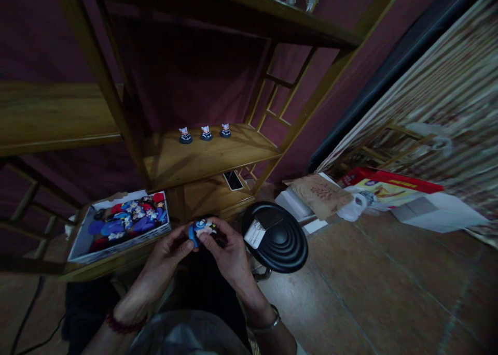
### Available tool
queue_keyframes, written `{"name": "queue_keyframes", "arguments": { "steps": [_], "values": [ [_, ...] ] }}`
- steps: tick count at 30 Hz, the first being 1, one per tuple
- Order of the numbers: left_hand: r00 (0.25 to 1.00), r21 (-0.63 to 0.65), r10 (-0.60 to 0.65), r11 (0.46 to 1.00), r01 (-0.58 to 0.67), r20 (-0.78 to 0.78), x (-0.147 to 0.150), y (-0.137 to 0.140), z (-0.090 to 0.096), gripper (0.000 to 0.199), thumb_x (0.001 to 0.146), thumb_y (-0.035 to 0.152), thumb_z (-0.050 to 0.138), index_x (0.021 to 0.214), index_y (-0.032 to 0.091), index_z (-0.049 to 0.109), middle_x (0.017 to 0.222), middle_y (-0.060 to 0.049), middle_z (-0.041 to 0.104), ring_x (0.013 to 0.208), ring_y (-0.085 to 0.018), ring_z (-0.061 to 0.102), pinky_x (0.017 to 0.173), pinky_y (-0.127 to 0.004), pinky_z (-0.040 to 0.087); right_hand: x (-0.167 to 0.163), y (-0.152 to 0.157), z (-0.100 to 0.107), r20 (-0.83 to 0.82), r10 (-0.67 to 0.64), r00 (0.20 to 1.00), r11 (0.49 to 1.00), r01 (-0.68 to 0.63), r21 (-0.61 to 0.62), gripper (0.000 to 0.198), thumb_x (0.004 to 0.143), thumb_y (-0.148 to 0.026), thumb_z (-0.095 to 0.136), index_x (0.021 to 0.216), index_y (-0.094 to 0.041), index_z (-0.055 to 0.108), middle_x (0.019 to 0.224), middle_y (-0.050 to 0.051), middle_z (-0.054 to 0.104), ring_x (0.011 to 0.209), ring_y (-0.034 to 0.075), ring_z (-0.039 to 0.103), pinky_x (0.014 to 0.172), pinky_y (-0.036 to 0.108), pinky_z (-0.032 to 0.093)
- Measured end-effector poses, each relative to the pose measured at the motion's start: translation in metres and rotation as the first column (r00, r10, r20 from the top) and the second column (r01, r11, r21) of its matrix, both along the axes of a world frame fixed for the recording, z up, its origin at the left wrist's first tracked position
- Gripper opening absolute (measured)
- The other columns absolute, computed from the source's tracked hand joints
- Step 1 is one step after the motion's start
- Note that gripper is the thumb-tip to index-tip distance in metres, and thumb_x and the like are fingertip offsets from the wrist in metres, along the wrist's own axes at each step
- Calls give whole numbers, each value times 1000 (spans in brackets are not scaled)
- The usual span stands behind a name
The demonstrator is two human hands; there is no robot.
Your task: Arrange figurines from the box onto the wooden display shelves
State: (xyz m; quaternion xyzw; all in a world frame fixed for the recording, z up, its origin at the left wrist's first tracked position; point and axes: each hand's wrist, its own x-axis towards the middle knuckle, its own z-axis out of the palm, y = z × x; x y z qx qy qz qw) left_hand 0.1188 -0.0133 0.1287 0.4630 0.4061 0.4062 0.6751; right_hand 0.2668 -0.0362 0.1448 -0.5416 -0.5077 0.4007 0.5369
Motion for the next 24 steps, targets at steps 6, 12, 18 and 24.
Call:
{"name": "queue_keyframes", "arguments": {
  "steps": [6, 12, 18, 24],
  "values": [
    [999, -21, 13, 1000, -12, 47, -5, -14, 1, 35, 74, 32, 65, 107, 21, 61, 104, -4, 63, 82, -15, 55, 79, -27, 43, -8, -14, 7, 34, -10, 999, 1000, 10, 0, 25, 76, -30, 63, 98, -19, 62, 91, 3, 67, 82, 16, 63, 71, 25, 51],
    [996, -26, 17, 1000, -15, 84, -9, -25, 7, 35, 72, 33, 66, 105, 21, 63, 101, -4, 63, 83, -15, 55, 79, -26, 44, -14, -25, 9, 40, 2, 999, 999, -3, 32, 24, 76, -30, 61, 97, -19, 62, 89, 3, 67, 80, 15, 62, 71, 24, 51],
    [996, -3, -6, 1000, 6, 91, -11, -29, 8, 32, 75, 32, 64, 105, 22, 63, 103, -4, 62, 89, -17, 54, 79, -26, 44, -18, -29, 12, 43, -9, 999, 999, 7, 46, 23, 76, -30, 61, 96, -19, 62, 88, 2, 66, 79, 15, 62, 71, 25, 51],
    [996, 7, -19, 1000, 19, 89, -13, -33, 8, 28, 75, 32, 63, 101, 22, 64, 103, -4, 62, 82, -15, 54, 79, -27, 43, -19, -32, 11, 15, -23, 1000, 999, 23, 49, 23, 76, -30, 62, 96, -19, 62, 86, 2, 67, 77, 15, 62, 69, 25, 51]
  ]
}}
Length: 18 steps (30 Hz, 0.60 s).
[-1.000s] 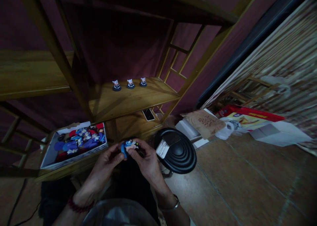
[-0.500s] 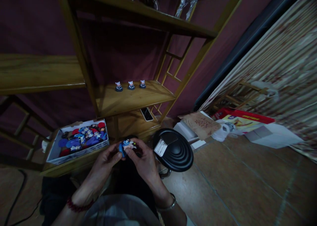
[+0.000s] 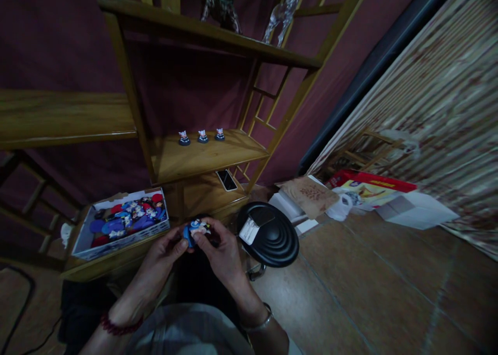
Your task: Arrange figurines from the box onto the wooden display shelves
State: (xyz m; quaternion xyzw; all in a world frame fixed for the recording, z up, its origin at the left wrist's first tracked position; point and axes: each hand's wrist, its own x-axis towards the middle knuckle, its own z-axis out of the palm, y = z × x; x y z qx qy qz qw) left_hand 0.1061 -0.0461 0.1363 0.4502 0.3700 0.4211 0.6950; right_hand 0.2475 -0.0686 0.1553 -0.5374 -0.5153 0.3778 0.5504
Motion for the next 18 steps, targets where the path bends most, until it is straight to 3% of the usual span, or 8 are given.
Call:
{"name": "queue_keyframes", "arguments": {
  "steps": [18],
  "values": [
    [1000, -28, 18, 999, -18, -22, 5, -5, 3, 32, 72, 35, 66, 100, 19, 65, 100, -5, 64, 81, -17, 56, 77, -28, 45, 4, -6, -4, -21, 6, 1000, 1000, -6, -8, 22, 77, -29, 61, 96, -19, 62, 89, 2, 66, 81, 16, 62, 71, 25, 51]
  ]
}}
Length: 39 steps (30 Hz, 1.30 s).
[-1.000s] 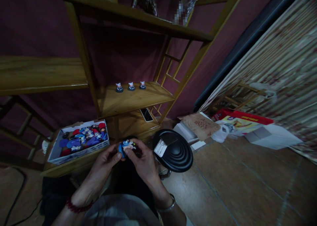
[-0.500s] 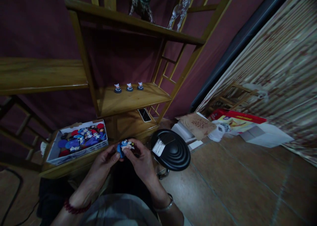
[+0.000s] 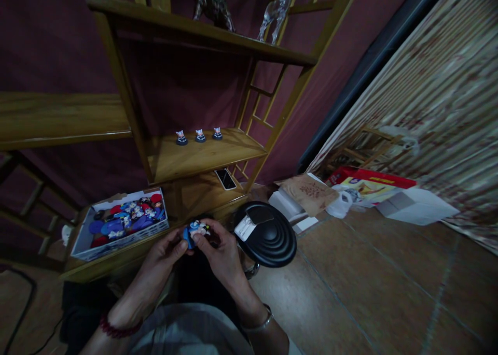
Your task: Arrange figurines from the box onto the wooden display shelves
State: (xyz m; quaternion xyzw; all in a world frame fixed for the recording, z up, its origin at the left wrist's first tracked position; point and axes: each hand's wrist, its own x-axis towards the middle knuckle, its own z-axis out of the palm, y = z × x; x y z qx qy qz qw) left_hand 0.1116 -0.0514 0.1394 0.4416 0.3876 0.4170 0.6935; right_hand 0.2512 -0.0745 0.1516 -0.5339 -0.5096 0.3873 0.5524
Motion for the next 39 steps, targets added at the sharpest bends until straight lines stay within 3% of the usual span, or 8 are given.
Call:
{"name": "queue_keyframes", "arguments": {
  "steps": [12, 26, 39],
  "values": [
    [1000, -6, -10, 1000, 10, 13, -3, 5, -1, 30, 73, 34, 64, 100, 20, 64, 102, -6, 63, 85, -17, 55, 76, -27, 44, -3, 7, 1, 15, -13, 1000, 1000, 13, -16, 25, 75, -31, 63, 96, -18, 62, 89, 3, 67, 79, 16, 63, 69, 24, 51],
    [1000, -24, -22, 999, 22, -13, -2, 12, -6, 27, 74, 35, 63, 97, 19, 64, 94, -4, 64, 76, -15, 55, 74, -26, 44, -1, 14, -3, 8, -13, 1000, 999, 14, -44, 24, 75, -33, 62, 95, -19, 63, 86, 3, 67, 77, 15, 63, 67, 24, 52],
    [999, -48, -40, 998, 39, -26, 5, 26, -9, 31, 75, 36, 62, 103, 21, 63, 103, -4, 64, 84, -16, 56, 77, -26, 43, 6, 27, -7, -4, -19, 1000, 998, 18, -53, 24, 75, -32, 62, 96, -20, 62, 88, 3, 67, 77, 15, 62, 67, 24, 52]
  ]
}}
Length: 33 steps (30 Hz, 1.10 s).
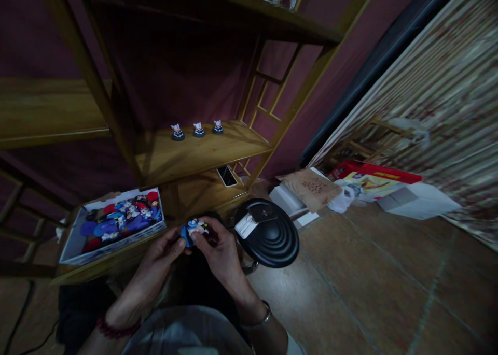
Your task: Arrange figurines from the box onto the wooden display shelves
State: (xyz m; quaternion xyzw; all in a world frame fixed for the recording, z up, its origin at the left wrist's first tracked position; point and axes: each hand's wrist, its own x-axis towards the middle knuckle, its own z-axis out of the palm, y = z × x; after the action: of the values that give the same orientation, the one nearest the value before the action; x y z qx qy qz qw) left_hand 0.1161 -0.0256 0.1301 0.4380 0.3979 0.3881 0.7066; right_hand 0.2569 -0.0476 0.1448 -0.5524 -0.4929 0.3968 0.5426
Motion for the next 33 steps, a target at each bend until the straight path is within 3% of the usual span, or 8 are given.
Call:
{"name": "queue_keyframes", "arguments": {
  "steps": [11, 22, 26, 33],
  "values": [
    [999, 42, 47, 998, -47, -13, 1, 11, 0, 34, 74, 36, 64, 104, 20, 63, 105, -6, 63, 89, -19, 56, 80, -28, 44, 4, 12, 2, 55, 40, 998, 999, -41, 19, 24, 76, -29, 62, 98, -19, 63, 92, 4, 66, 82, 17, 62, 71, 26, 51],
    [992, 89, 110, 991, -105, -54, -5, 16, -5, 35, 73, 37, 64, 104, 21, 63, 93, -3, 66, 83, -16, 57, 82, -26, 43, 0, 23, 7, 167, 66, 984, 995, -77, 63, 23, 76, -27, 62, 98, -20, 63, 94, 4, 67, 84, 17, 63, 72, 25, 50],
    [988, 96, 143, 986, -137, -60, -8, 18, -5, 37, 72, 36, 66, 106, 22, 63, 100, -3, 65, 90, -17, 57, 84, -26, 43, -3, 25, 6, 150, 76, 986, 994, -87, 68, 22, 77, -27, 62, 97, -19, 63, 92, 4, 67, 81, 16, 63, 70, 24, 51],
    [996, 78, 94, 992, -94, 3, -10, 17, -7, 35, 77, 35, 61, 110, 23, 60, 108, -3, 63, 93, -17, 56, 86, -28, 43, -4, 29, 2, 260, 72, 963, 990, -101, 100, 22, 77, -25, 62, 98, -18, 63, 94, 5, 67, 84, 17, 63, 74, 26, 50]
  ]
}}
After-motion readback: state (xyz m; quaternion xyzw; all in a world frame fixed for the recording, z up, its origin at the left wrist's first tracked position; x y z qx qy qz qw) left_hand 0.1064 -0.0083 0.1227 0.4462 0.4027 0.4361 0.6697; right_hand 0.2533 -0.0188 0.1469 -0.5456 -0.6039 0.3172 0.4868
